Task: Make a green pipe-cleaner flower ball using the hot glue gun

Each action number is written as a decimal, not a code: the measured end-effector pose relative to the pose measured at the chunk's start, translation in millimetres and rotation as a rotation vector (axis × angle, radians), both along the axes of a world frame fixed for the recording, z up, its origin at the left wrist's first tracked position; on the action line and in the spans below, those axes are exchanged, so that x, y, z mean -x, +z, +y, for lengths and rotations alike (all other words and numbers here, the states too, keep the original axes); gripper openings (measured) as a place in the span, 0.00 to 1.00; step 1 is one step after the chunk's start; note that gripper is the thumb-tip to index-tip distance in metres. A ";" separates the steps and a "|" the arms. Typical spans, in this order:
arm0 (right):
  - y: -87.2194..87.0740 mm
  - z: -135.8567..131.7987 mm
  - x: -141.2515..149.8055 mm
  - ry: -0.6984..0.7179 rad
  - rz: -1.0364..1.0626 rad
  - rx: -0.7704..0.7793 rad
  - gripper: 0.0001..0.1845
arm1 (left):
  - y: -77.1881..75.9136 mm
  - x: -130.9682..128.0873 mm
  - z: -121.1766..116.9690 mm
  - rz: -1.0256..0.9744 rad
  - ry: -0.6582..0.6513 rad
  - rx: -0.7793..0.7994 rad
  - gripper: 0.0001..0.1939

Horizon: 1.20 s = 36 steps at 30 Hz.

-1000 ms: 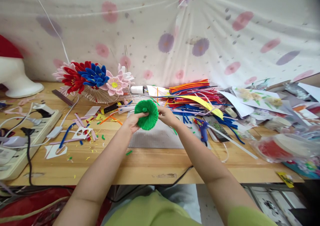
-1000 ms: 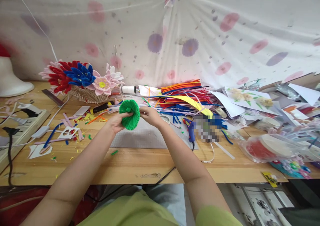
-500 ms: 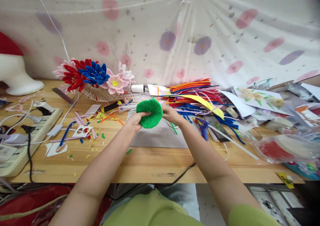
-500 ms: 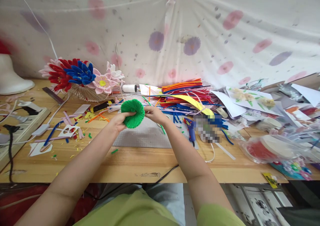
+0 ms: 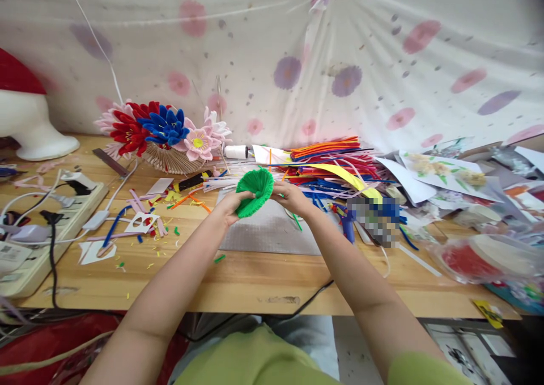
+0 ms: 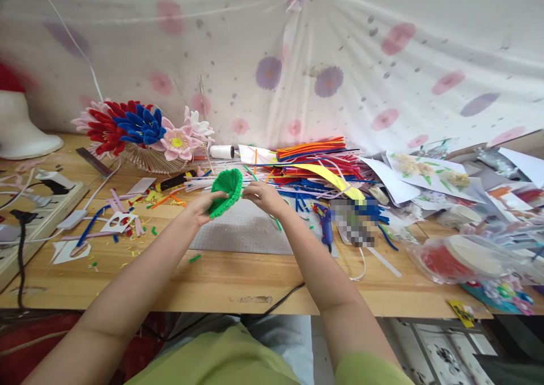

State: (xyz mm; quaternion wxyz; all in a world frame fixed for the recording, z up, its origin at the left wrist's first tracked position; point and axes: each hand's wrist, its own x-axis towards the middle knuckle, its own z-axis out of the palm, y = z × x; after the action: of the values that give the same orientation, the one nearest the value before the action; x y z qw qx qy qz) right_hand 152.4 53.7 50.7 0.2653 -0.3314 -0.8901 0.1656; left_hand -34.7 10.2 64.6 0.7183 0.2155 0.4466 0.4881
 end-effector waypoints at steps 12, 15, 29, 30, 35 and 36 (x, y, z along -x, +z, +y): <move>-3.6 -6.1 0.0 -0.003 -0.094 -0.040 0.10 | -0.6 3.2 -3.5 0.127 0.045 -0.114 0.15; -2.9 -7.8 0.4 -0.013 -0.126 -0.049 0.10 | -1.4 4.5 -4.0 0.122 0.030 -0.103 0.14; 12.8 -23.5 10.8 -0.008 -0.049 0.064 0.11 | 3.0 -4.8 -6.0 0.157 0.222 -0.180 0.12; 12.6 -23.5 12.0 -0.006 -0.008 0.096 0.12 | 4.3 -4.8 -6.1 0.138 0.215 -0.178 0.11; 13.7 -22.4 20.3 -0.028 0.092 0.134 0.10 | 5.0 -2.9 0.0 0.013 0.127 -0.103 0.06; 14.5 -22.8 21.9 -0.028 0.087 0.123 0.09 | 4.4 -1.1 1.9 -0.025 0.117 -0.094 0.05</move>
State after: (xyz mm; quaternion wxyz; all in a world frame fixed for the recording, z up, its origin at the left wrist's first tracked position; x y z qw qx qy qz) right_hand 130.5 30.9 65.2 0.2852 -0.3519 -0.8612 0.2306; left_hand -33.6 12.1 69.0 0.6832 0.2163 0.4261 0.5522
